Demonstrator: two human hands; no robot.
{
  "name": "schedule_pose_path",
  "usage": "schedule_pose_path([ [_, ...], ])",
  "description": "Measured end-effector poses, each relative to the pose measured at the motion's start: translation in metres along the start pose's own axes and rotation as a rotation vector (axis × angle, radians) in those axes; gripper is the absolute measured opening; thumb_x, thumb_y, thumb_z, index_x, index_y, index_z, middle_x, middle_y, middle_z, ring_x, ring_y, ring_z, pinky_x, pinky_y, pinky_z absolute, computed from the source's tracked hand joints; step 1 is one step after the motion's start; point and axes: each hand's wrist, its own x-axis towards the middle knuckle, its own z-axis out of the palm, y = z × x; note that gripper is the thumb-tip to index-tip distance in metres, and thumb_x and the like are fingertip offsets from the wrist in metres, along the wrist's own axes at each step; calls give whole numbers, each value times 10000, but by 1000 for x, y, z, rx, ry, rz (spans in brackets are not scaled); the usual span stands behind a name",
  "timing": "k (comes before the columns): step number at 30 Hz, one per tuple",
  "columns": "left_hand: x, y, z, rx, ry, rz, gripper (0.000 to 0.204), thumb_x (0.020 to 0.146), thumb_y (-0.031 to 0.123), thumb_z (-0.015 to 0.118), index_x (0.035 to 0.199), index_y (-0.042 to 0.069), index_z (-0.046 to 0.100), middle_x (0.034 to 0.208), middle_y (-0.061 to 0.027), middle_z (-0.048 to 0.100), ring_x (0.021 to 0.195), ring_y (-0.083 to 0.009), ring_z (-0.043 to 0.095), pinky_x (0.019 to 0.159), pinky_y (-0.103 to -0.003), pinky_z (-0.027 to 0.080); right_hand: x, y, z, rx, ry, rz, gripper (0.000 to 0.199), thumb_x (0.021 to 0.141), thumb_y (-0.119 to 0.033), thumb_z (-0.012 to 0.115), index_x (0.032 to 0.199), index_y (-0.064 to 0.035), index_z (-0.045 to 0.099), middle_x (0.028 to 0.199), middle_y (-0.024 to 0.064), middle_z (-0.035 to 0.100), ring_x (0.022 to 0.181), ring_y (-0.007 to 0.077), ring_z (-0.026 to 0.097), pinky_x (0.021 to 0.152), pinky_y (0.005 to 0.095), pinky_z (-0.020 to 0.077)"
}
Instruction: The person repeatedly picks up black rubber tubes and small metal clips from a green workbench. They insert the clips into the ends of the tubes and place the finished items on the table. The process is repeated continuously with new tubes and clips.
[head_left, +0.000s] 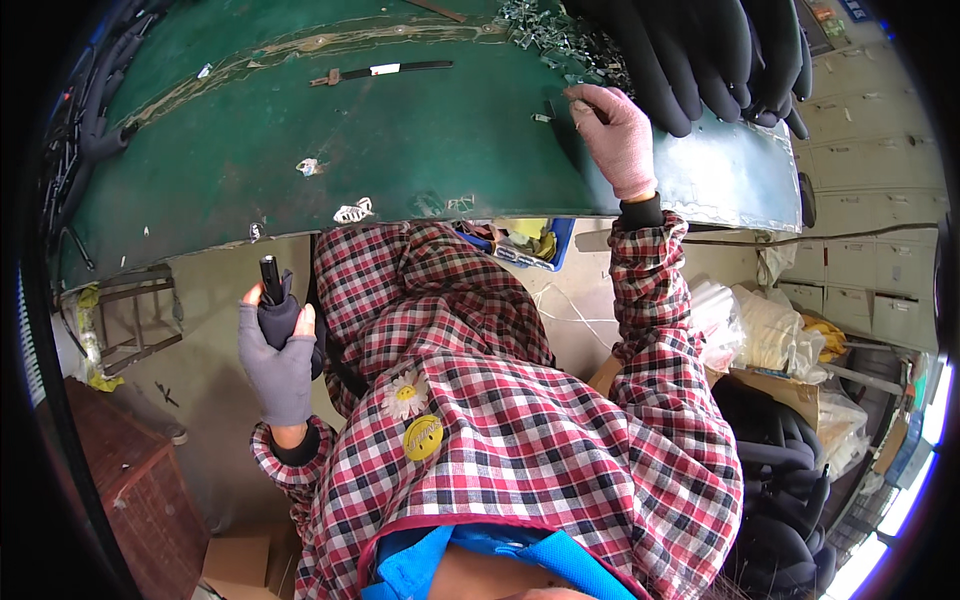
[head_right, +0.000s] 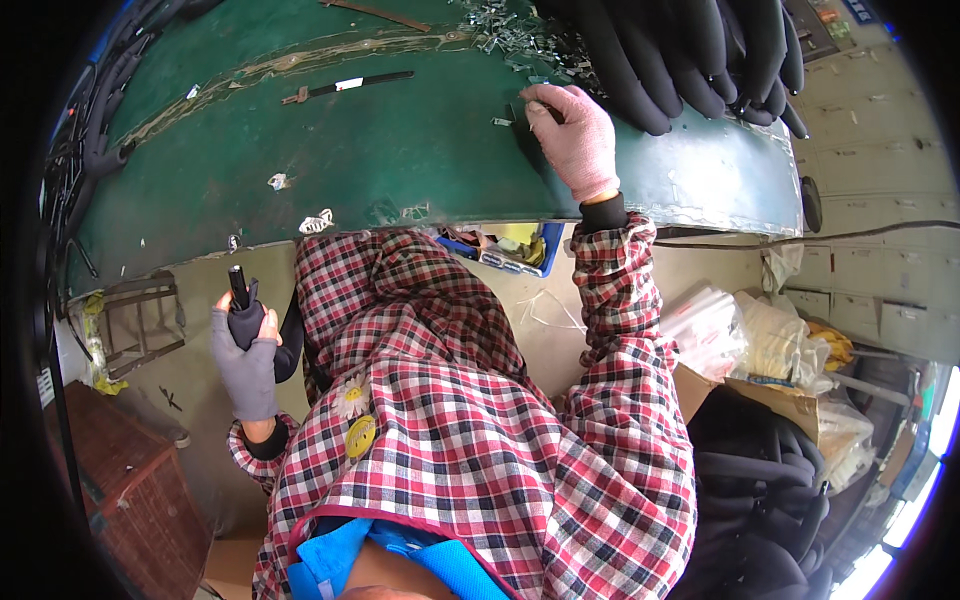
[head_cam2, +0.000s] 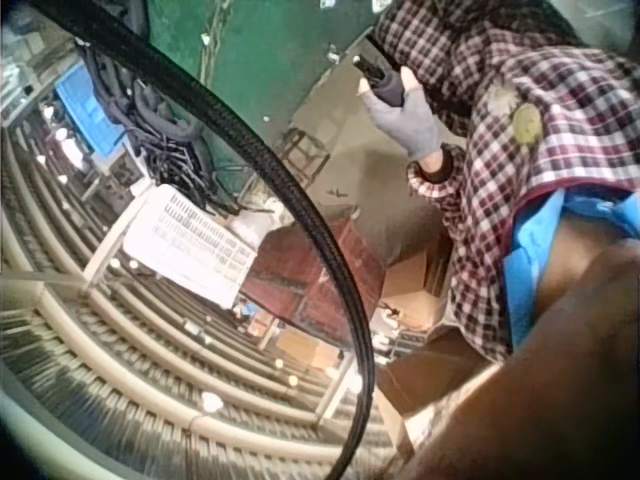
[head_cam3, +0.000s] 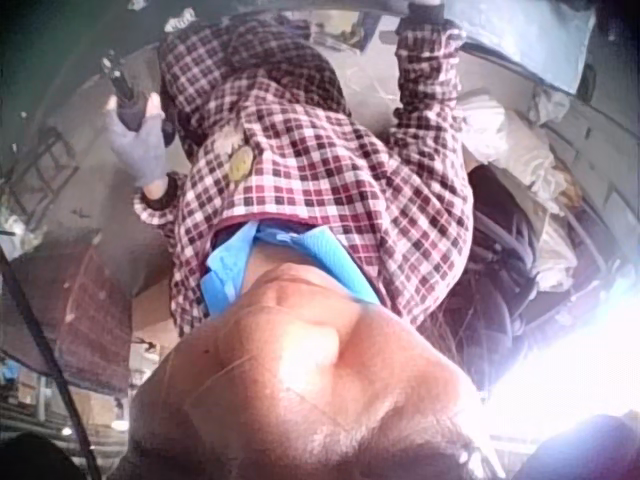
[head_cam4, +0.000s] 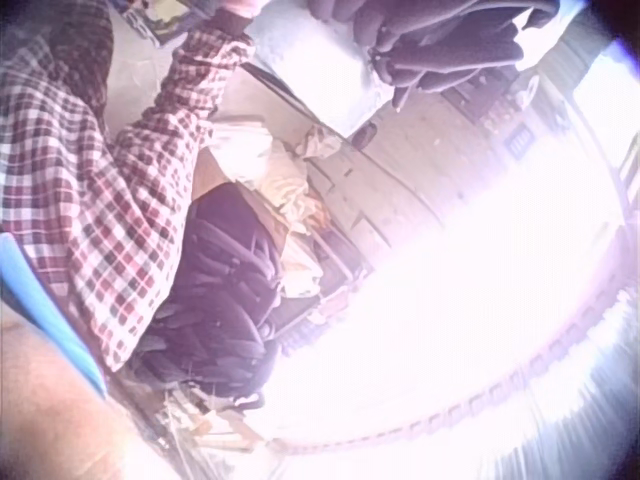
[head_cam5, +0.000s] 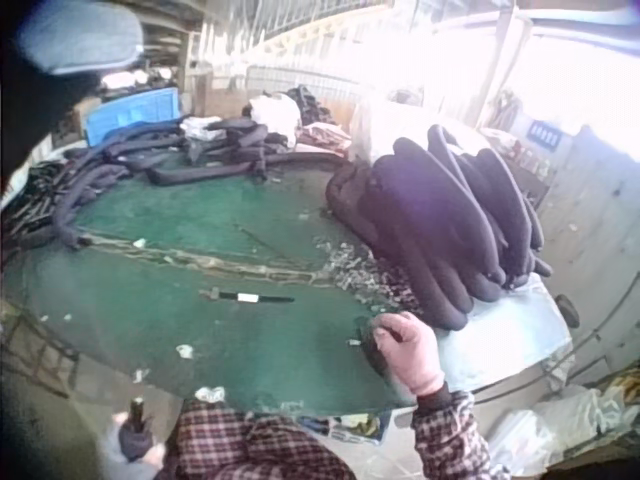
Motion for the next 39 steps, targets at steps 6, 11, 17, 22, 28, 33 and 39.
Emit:
schedule_pose_path([
  [6,-2,10,4,-44,-23,-45,478,835,125,814,1237,21,577,962,-19,593,821,-111,557,738,-281,498,19,-21,13,-603,-276,-211,112,865,-186,676,942,-122,726,943,107,669,870,324,673,733,398,547],
  [11,-8,16,4,11,39,85,638,741,187,888,1269,13,574,970,-57,616,869,-149,580,816,-317,522,-2,-55,42,-56,-227,-152,52,817,-56,660,791,-20,633,648,129,630,569,275,639,554,353,504],
  [17,3,48,7,91,73,235,490,828,100,774,1270,8,584,971,-149,709,857,-272,715,781,-352,564,-81,-162,124,1295,-551,285,185,941,-125,732,936,-53,561,754,-8,589,623,68,516,567,212,447],
  [22,-9,38,14,113,253,288,489,806,133,788,1243,20,601,921,-204,691,836,-368,714,724,-393,563,-123,-190,179,1539,-504,411,107,921,-31,707,944,-60,606,842,1,607,656,78,550,586,211,441],
  [28,-14,30,20,134,269,247,487,801,102,764,1247,5,593,915,-201,690,816,-363,712,707,-399,560,-134,-186,173,1647,-580,628,108,894,-103,755,967,-59,688,889,-4,657,759,93,578,737,252,448],
  [33,-20,29,13,125,259,302,482,797,101,758,1236,-2,588,891,-188,680,800,-347,709,702,-395,557,-132,-196,158,1531,-616,417,147,951,-164,698,904,-25,689,805,8,649,731,95,566,705,252,436],
  [39,-24,27,10,78,168,182,385,826,61,752,1176,20,597,932,-126,689,825,-199,688,777,-324,556,-115,-180,154,1318,-861,380,243,991,-154,630,777,-66,553,738,-59,494,673,51,435,604,227,361],
])
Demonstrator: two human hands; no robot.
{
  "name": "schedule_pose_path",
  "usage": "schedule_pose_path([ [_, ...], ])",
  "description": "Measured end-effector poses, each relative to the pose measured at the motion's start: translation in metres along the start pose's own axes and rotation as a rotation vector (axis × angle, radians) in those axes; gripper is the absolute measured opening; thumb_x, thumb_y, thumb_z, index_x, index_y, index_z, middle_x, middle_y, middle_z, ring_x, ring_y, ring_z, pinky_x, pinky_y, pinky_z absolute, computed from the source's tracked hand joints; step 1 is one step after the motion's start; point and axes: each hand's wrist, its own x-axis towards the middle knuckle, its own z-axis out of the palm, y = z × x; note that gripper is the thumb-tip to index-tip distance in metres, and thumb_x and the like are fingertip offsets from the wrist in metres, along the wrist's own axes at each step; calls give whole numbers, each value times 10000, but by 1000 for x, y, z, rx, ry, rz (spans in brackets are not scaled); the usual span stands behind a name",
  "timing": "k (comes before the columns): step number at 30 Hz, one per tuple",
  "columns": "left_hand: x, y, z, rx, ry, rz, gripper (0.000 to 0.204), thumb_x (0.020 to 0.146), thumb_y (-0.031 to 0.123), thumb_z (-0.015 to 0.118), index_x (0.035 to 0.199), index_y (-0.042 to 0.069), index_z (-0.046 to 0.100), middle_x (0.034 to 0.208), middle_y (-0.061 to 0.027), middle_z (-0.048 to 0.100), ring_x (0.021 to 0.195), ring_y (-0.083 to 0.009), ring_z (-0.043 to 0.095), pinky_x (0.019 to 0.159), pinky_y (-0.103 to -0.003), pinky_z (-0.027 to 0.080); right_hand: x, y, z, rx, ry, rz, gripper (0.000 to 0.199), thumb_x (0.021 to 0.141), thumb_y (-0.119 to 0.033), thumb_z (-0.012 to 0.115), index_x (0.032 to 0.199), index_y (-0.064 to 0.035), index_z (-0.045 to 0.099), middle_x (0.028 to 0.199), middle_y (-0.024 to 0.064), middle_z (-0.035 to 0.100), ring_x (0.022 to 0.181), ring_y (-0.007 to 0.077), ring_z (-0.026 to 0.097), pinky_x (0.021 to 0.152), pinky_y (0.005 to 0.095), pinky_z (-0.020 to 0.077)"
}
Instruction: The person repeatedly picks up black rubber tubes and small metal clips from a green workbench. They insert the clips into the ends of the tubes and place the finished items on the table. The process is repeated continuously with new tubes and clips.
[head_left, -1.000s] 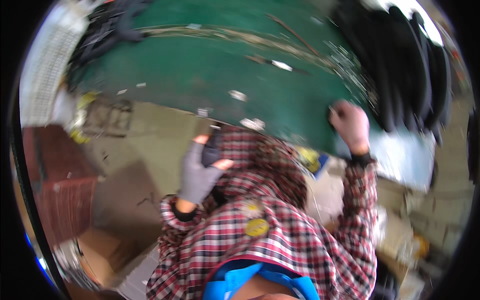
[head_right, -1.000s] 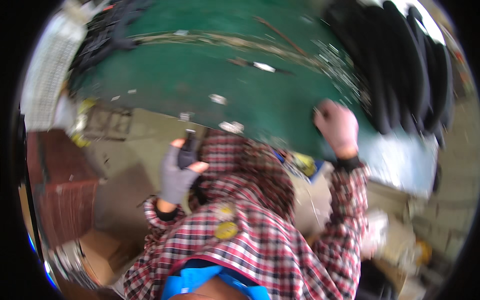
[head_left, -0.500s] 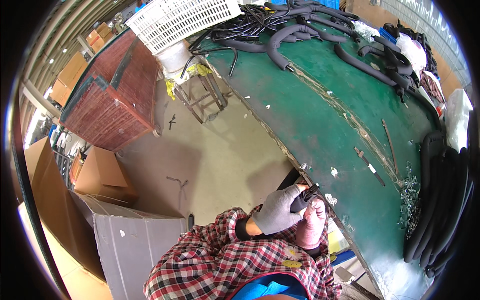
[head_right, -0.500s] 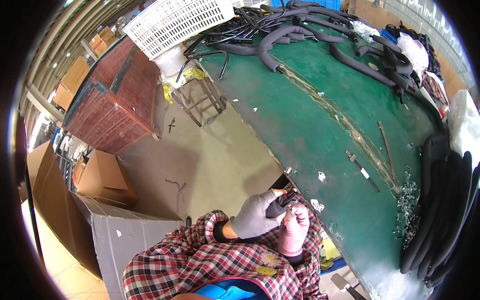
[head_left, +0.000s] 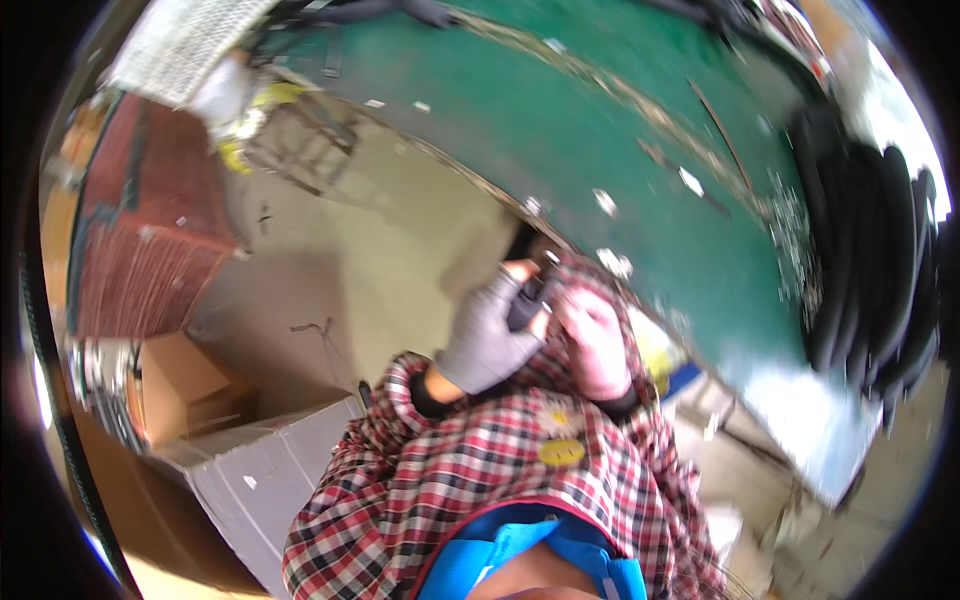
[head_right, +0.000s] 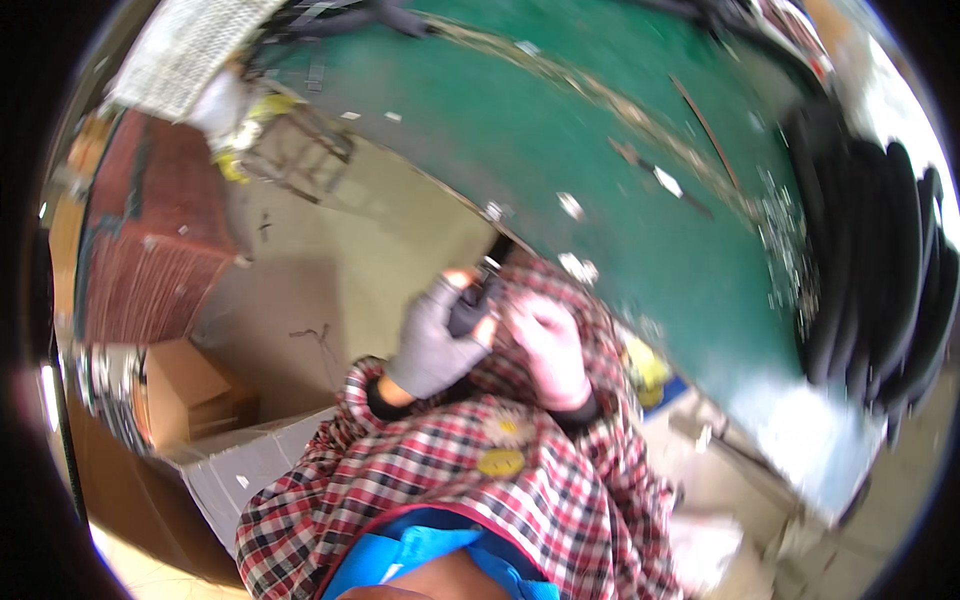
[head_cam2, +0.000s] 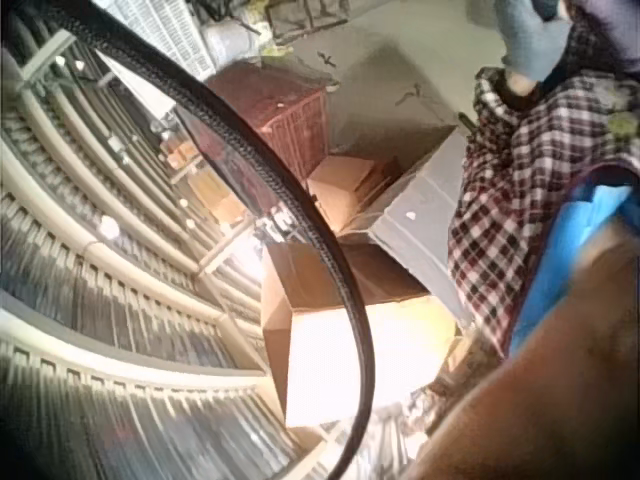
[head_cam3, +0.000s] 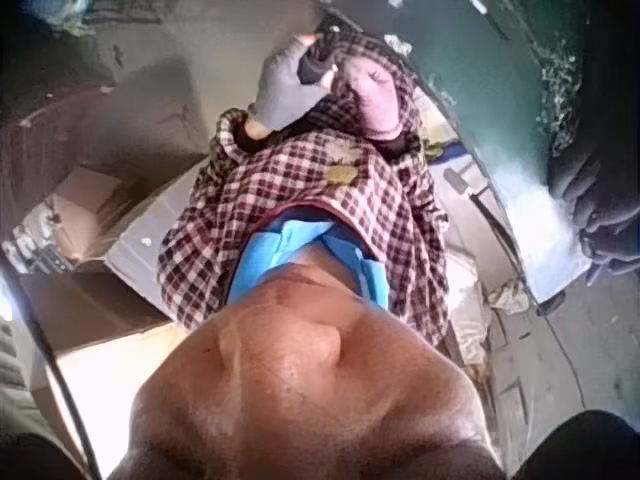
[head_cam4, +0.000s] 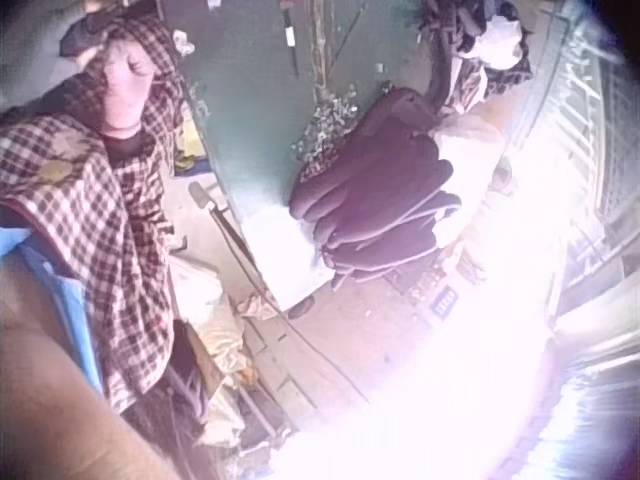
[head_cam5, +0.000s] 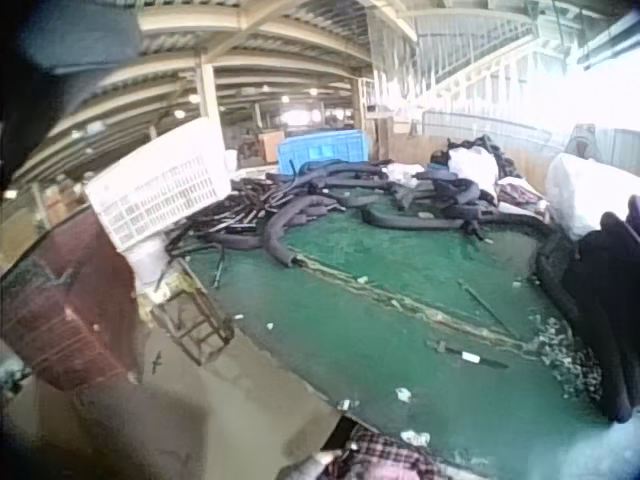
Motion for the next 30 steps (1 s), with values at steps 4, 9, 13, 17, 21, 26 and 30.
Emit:
schedule_pose_path([
  [4,0,1,1,-101,-29,-74,384,821,21,752,1174,31,601,956,-93,709,872,-149,687,800,-305,555,1,25,-20,227,-98,75,195,957,-202,712,1017,-20,676,889,-35,615,792,59,528,731,228,435],
  [9,6,-5,-6,-60,-153,-101,438,802,-11,756,1203,25,584,991,-50,694,888,-119,664,839,-286,541,-2,5,-7,359,-86,269,553,942,-429,719,1335,-57,606,1079,-27,644,925,70,550,845,233,453],
  [13,14,2,-12,-8,-220,-53,457,800,6,770,1218,9,584,1017,-67,704,908,-137,671,844,-289,541,3,22,-12,394,-96,282,444,932,-422,738,1190,-68,666,1017,-33,633,868,64,537,799,224,448],
  [17,12,0,-5,-43,-178,-77,471,806,51,784,1237,-3,601,954,-120,713,862,-187,708,814,-319,560,0,25,-7,530,-58,255,376,938,-334,747,1173,-51,672,994,-33,650,853,62,544,785,219,448],
  [21,7,-8,3,-34,-128,-25,481,826,74,783,1264,-6,599,963,-124,713,875,-191,712,810,-319,563,-9,17,6,357,160,178,329,946,-273,743,1165,-37,676,977,-34,658,836,49,543,786,213,449],
  [26,2,-10,10,-123,-133,-53,490,846,116,798,1284,1,609,985,-145,708,853,-218,720,775,-333,567,-9,-19,-8,213,295,-190,289,952,-138,713,1197,6,659,963,-34,640,827,40,534,797,212,458],
  [30,-2,-10,20,-16,-151,58,493,854,175,807,1282,17,621,969,-155,697,801,-283,718,721,-365,565,4,-46,-12,250,166,-8,332,942,-207,736,1194,3,682,1146,58,720,928,118,655,878,270,539],
])
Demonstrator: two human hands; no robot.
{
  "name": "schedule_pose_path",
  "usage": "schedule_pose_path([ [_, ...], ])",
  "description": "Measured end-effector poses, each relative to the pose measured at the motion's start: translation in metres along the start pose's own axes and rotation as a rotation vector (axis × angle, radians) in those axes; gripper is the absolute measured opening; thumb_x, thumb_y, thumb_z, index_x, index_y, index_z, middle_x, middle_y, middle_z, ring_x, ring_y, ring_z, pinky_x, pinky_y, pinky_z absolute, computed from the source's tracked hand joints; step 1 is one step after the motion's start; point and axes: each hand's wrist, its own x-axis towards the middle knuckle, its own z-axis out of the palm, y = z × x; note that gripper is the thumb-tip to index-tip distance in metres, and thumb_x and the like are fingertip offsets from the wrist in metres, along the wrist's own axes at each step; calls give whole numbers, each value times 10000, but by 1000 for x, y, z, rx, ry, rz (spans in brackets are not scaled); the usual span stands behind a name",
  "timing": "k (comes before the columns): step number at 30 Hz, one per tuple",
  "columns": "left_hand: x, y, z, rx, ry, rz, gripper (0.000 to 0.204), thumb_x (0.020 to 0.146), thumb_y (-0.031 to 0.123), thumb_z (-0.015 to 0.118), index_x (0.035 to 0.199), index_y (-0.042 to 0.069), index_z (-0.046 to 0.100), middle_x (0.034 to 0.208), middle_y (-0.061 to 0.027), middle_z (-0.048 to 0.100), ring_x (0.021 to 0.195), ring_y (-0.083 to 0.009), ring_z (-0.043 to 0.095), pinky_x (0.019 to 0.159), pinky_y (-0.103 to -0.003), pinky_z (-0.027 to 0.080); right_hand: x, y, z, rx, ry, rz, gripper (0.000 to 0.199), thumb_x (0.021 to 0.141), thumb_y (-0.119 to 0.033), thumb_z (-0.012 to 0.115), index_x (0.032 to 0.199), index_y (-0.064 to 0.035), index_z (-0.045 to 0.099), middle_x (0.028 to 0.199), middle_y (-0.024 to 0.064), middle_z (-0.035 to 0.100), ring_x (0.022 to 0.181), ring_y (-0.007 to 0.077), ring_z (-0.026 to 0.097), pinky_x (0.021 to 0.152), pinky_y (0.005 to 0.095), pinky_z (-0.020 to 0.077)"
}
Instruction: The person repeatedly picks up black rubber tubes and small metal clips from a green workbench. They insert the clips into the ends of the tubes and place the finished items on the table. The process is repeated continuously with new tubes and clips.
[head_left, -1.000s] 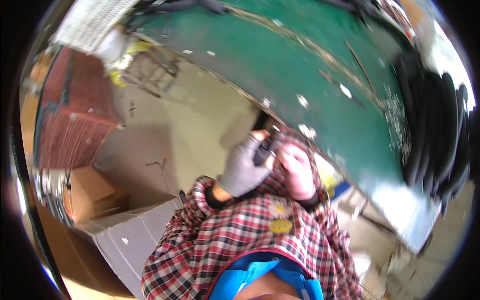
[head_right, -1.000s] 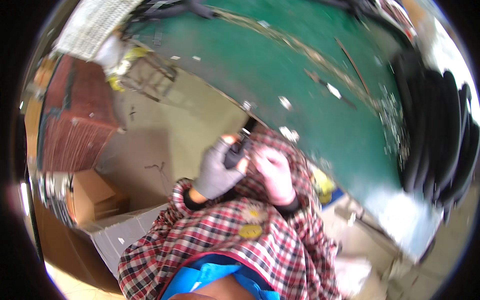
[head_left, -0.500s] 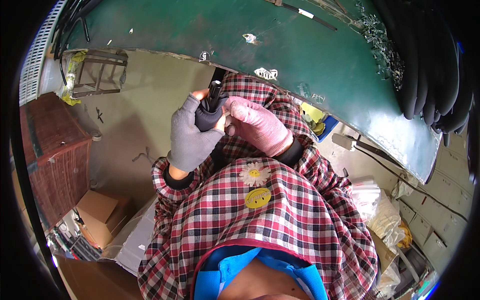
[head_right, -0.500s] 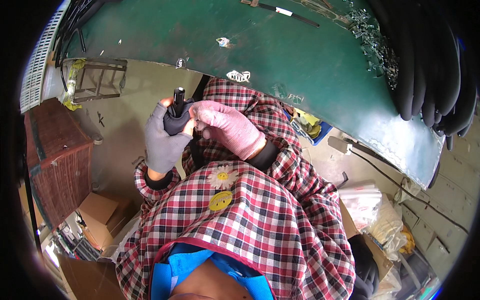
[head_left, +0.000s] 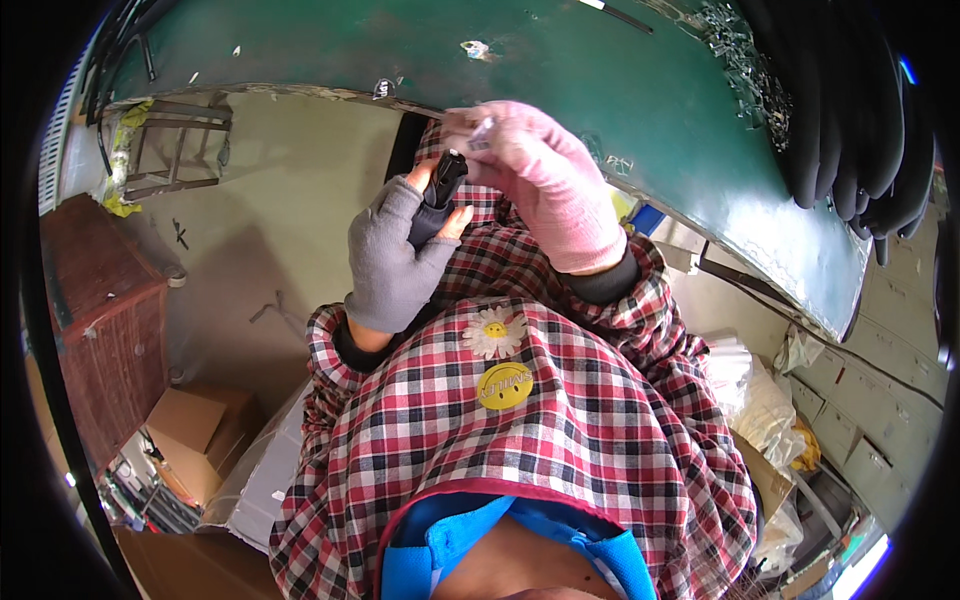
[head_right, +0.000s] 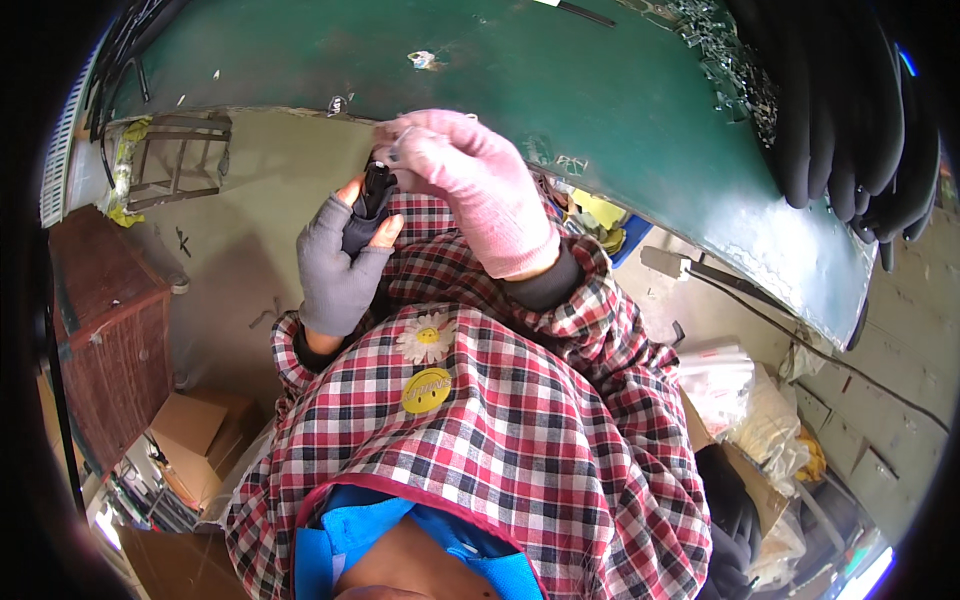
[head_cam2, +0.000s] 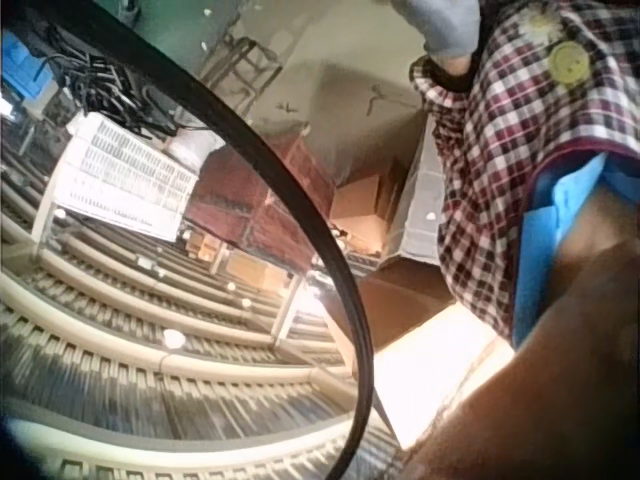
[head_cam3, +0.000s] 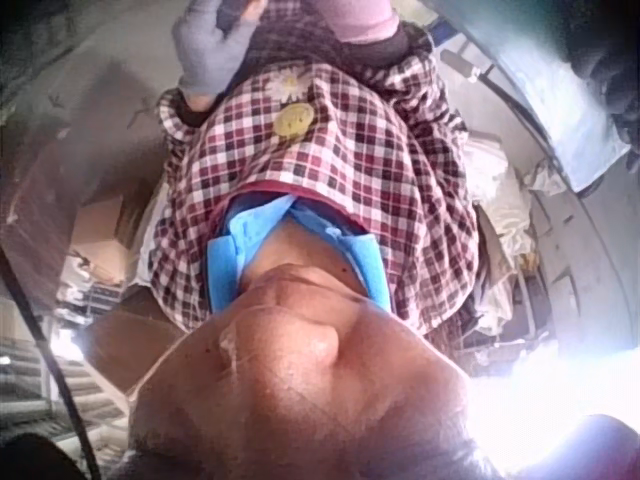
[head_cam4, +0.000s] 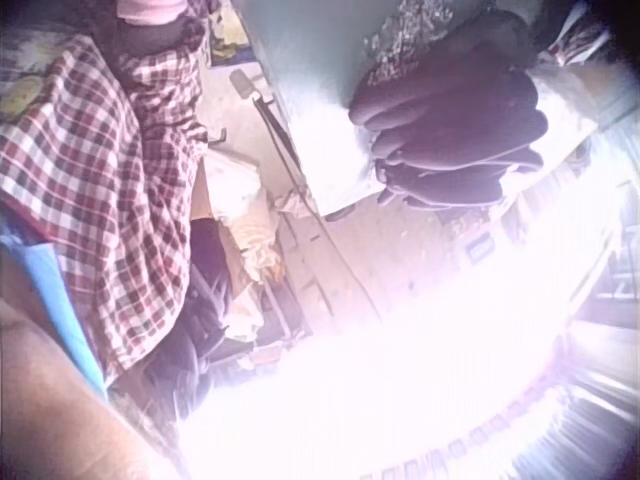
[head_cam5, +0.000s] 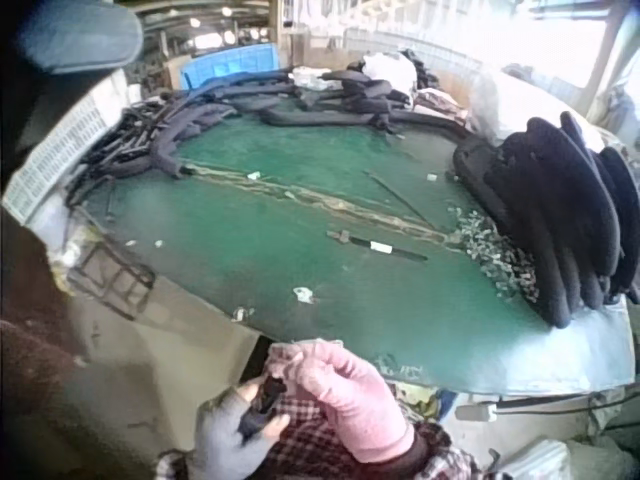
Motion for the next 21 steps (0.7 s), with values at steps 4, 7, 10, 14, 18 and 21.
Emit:
schedule_pose_path([
  [4,-2,-4,7,75,-14,48,462,874,146,783,1285,14,618,936,-122,682,777,-250,689,687,-356,548,0,-1,-1,-19,16,92,319,940,-258,747,1134,-7,720,1064,42,725,893,120,653,864,278,551],
  [7,-1,-5,12,146,34,129,473,846,187,802,1264,46,634,881,-124,657,725,-315,688,633,-400,542,1,-5,-5,-35,-6,179,314,932,-268,755,1109,-9,734,1049,48,728,913,128,660,851,289,560],
  [10,0,-2,12,236,19,193,481,827,178,809,1261,60,639,870,-117,648,713,-321,677,621,-407,538,4,1,-12,62,-47,181,287,946,-244,737,1077,11,729,1122,101,737,982,186,696,837,333,590],
  [14,1,-1,15,278,41,224,474,809,165,811,1246,81,648,865,-112,646,712,-331,669,612,-418,533,2,7,-8,150,-29,162,271,968,-204,700,1095,35,702,1140,159,730,1002,242,707,801,371,624],
  [18,0,0,17,300,41,183,462,810,159,805,1239,85,651,874,-115,648,722,-337,672,617,-423,533,0,18,-5,268,-16,81,251,981,-171,670,1101,48,691,1135,188,722,986,258,706,732,372,636],
  [21,0,3,16,323,9,143,469,848,163,783,1278,54,630,891,-157,657,760,-373,670,650,-446,521,1,27,-15,310,-85,61,236,985,-146,656,1104,56,687,1134,194,721,968,262,710,725,369,637],
])
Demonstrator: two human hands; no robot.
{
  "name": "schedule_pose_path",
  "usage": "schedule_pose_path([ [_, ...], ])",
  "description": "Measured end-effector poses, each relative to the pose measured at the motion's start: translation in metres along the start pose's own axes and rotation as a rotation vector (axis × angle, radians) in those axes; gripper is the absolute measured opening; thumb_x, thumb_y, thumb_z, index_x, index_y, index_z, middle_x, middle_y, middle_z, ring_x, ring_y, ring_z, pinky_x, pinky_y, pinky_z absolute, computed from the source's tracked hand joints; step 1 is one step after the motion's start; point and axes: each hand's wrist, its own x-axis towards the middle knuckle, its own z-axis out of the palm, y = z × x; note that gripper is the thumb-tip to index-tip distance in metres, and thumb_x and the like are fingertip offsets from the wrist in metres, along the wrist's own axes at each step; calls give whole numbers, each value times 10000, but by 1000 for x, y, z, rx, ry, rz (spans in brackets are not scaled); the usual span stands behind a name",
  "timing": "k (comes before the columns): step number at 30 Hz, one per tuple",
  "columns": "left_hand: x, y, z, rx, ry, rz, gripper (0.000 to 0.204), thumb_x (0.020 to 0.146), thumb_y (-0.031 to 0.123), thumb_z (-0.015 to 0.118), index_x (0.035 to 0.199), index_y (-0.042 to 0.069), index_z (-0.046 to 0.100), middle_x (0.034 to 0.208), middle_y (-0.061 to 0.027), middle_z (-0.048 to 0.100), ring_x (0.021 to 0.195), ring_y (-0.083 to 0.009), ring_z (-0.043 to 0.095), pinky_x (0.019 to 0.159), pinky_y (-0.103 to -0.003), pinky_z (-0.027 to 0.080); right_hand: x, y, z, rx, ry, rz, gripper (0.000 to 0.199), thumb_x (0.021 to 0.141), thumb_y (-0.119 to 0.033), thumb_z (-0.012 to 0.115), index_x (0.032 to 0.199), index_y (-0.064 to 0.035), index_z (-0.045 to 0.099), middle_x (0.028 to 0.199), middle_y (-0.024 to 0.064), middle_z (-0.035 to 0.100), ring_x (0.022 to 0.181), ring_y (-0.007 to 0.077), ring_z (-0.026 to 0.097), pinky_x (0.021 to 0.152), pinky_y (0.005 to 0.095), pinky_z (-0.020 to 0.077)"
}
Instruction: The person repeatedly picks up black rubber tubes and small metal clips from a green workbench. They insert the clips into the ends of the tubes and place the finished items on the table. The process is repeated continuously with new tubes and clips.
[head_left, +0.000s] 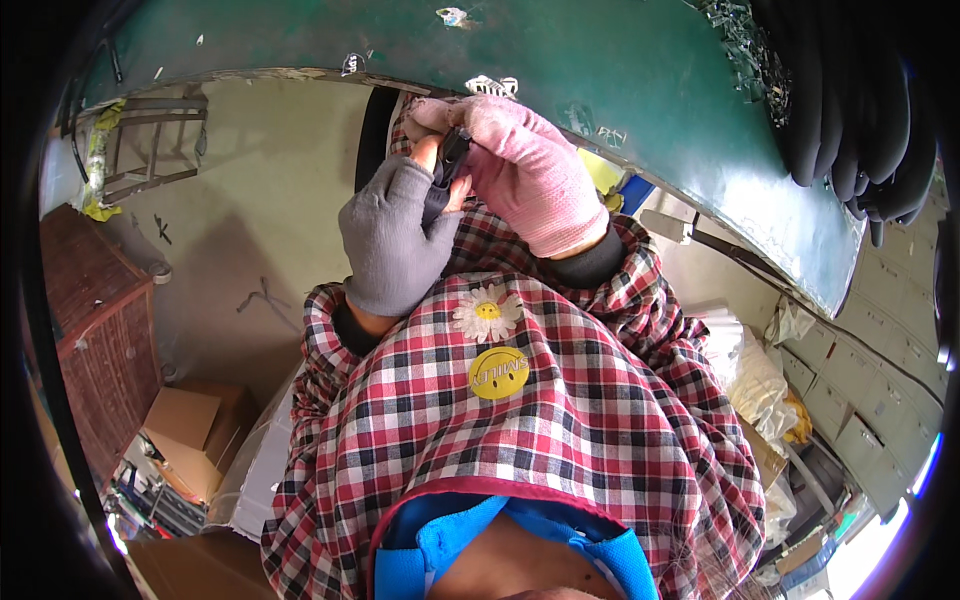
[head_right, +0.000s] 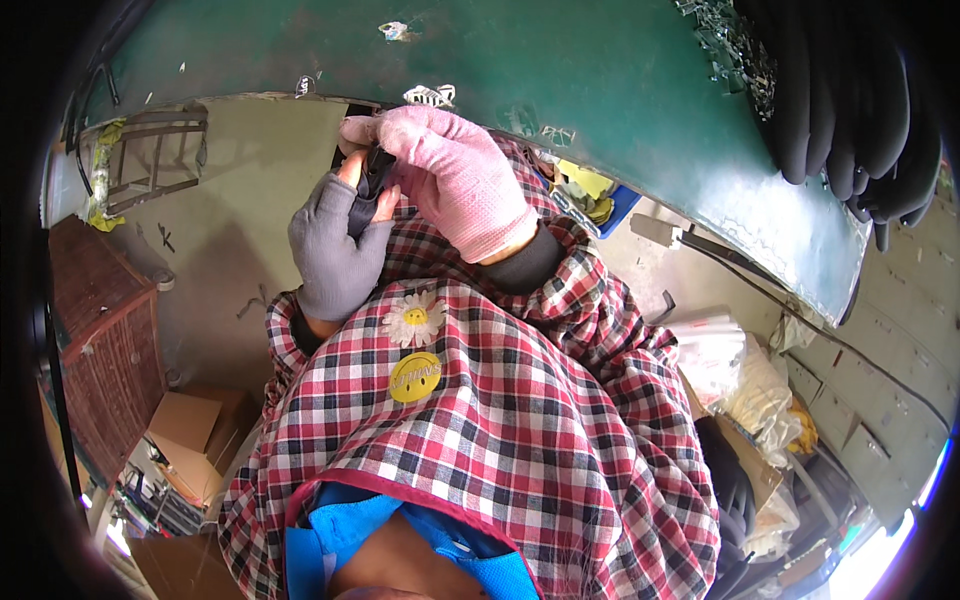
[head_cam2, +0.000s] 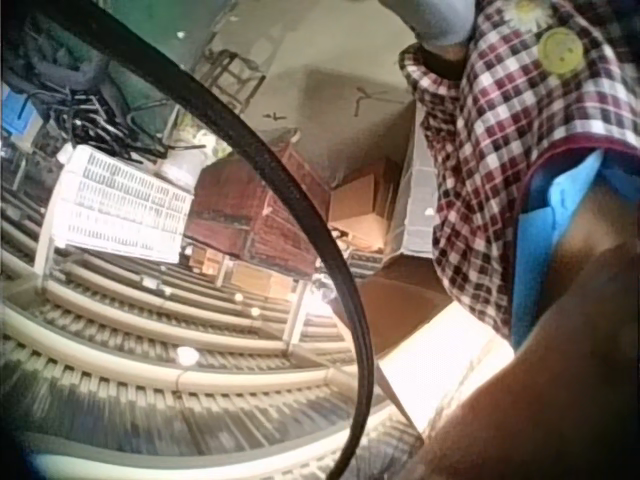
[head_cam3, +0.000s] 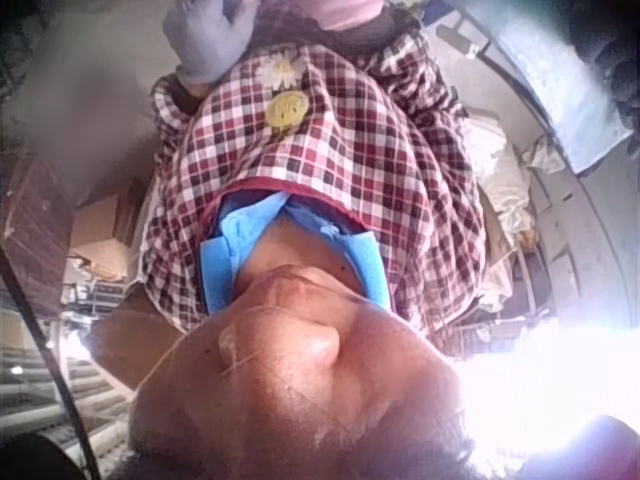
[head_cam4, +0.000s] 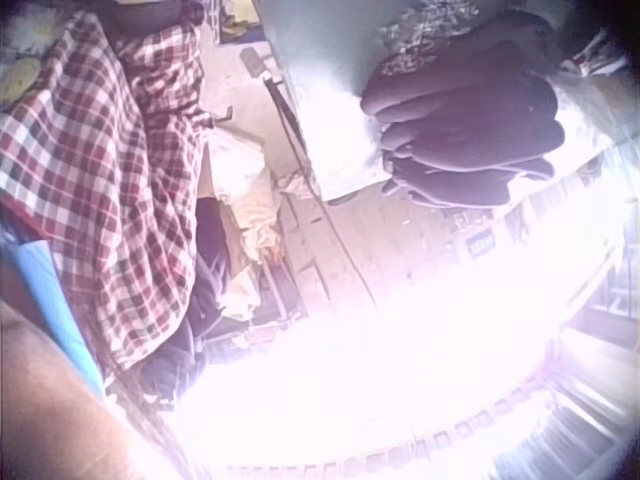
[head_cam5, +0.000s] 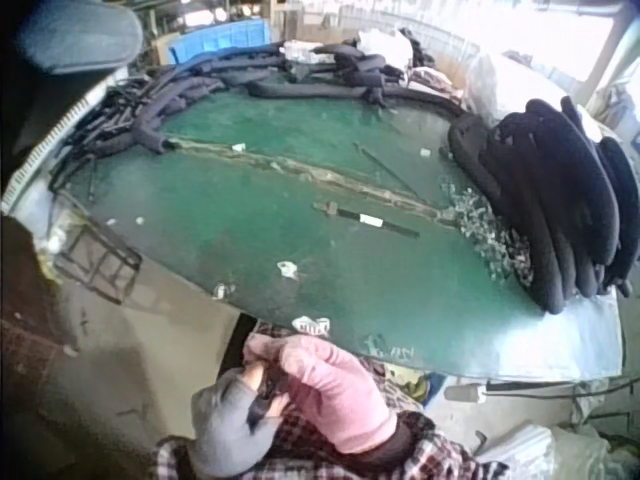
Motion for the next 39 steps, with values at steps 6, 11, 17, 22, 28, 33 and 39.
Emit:
schedule_pose_path([
  [6,3,-7,3,45,39,95,473,814,169,796,1251,72,642,892,-131,649,736,-350,670,623,-428,529,1,2,1,7,56,16,192,966,-113,672,1075,43,700,1132,183,728,933,248,716,741,360,632],
  [11,17,-5,-12,-19,-87,60,577,855,129,780,1386,48,566,942,-203,672,827,-385,695,723,-444,535,8,-17,13,-405,21,-196,336,950,-199,740,1194,20,666,1137,105,720,976,170,679,858,321,584],
  [17,44,-32,-14,-31,-171,-117,528,875,197,780,1353,83,587,915,-160,713,769,-311,702,694,-408,539,77,-134,6,-1987,235,-1036,283,834,-205,702,1051,-27,666,1099,181,651,984,392,633,826,459,529],
  [22,41,-39,-18,0,-236,-182,418,887,280,768,1214,45,658,925,-154,720,796,-324,708,701,-420,542,110,-153,-19,-2355,239,-764,80,773,-146,694,794,-69,703,931,146,654,921,357,640,820,454,530],
  [28,38,-37,-15,59,-207,-128,404,908,317,739,1182,29,665,912,-139,708,779,-317,700,667,-408,542,72,-141,-12,-2418,-84,-348,120,800,-54,700,914,-41,668,1047,134,671,969,374,637,868,389,535],
  [33,42,-34,-7,13,-173,-75,397,914,273,743,1200,6,670,912,-170,709,760,-318,696,684,-394,534,43,-113,-19,-2367,136,-661,130,831,-33,678,957,-62,684,973,124,667,902,339,657,808,392,548],
  [39,49,-38,0,25,-160,-91,360,913,255,742,1182,21,690,942,-165,720,770,-302,710,680,-381,543,47,-127,-24,-1763,-140,-310,209,917,-214,721,1071,-77,750,878,119,700,786,294,679,705,345,541],
])
